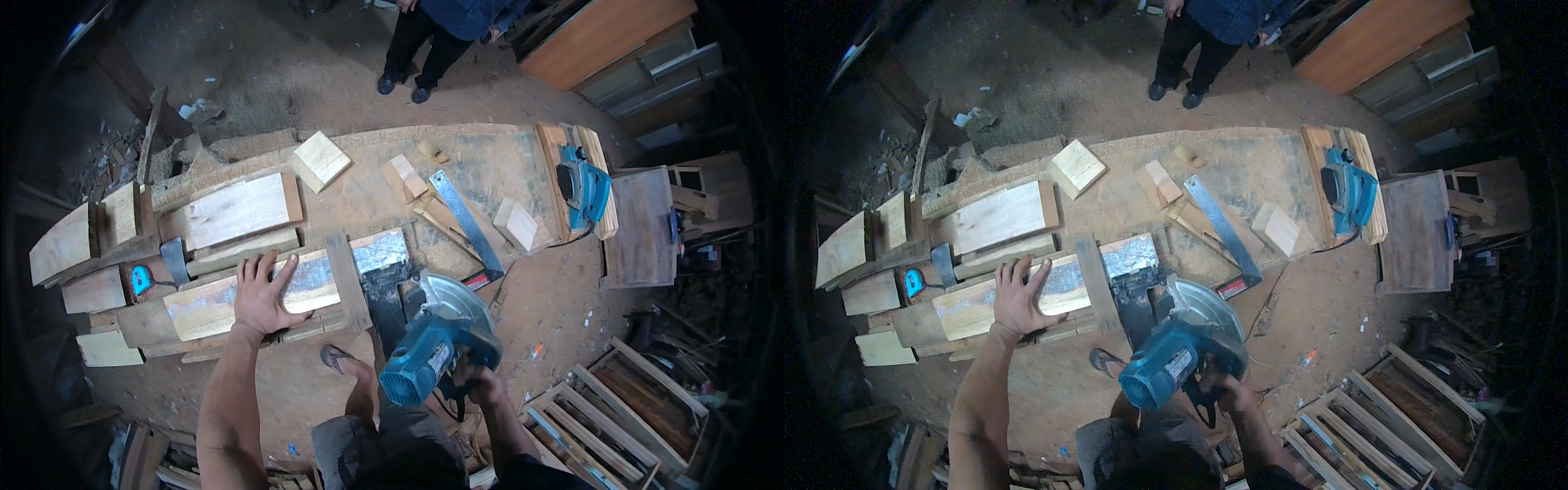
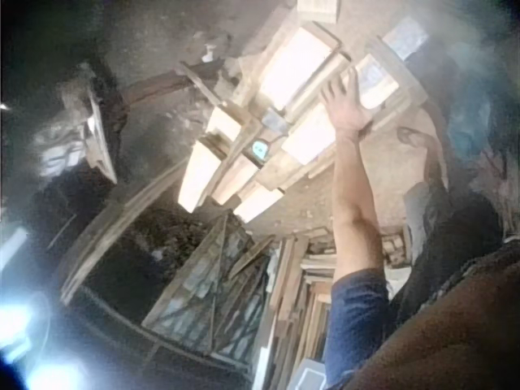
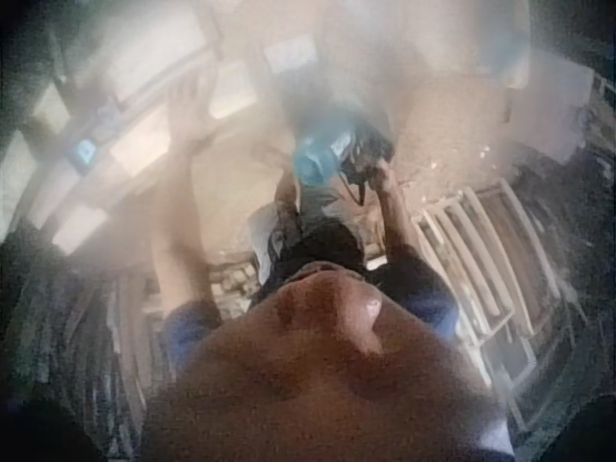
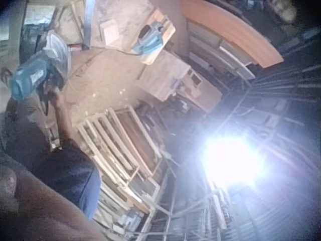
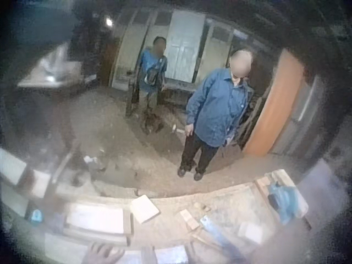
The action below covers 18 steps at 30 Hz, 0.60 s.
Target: The person uses a circular saw to cut a wooden plank on a workbench. They measure the wood with a tape measure, position the plank, and make several cuts to produce smaller pieces.
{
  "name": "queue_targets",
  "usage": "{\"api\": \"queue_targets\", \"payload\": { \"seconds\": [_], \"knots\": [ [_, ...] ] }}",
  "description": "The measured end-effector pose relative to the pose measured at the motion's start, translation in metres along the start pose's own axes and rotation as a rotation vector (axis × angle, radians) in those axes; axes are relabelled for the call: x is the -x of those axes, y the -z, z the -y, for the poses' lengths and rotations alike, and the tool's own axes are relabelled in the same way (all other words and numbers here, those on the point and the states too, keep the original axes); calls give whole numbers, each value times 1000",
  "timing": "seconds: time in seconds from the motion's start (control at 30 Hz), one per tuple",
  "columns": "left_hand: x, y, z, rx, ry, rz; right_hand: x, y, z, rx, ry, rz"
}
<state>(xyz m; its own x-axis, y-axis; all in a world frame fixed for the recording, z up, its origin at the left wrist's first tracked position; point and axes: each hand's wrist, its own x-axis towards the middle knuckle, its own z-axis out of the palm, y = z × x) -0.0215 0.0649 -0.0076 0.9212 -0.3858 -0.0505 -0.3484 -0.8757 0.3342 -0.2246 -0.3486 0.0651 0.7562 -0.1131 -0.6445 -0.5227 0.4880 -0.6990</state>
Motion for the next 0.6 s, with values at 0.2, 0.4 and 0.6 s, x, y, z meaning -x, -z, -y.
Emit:
{"api": "queue_targets", "payload": {
  "seconds": [0.2,0.4,0.6],
  "knots": [
    [1,4,-5,-15,-37,-38,14,-22,18,-23,54,-59],
    [1,4,-4,-4,-61,-30,32,-13,54,122,226,-158],
    [-2,9,-6,9,-48,37,15,-19,69,273,234,-259]
  ]
}}
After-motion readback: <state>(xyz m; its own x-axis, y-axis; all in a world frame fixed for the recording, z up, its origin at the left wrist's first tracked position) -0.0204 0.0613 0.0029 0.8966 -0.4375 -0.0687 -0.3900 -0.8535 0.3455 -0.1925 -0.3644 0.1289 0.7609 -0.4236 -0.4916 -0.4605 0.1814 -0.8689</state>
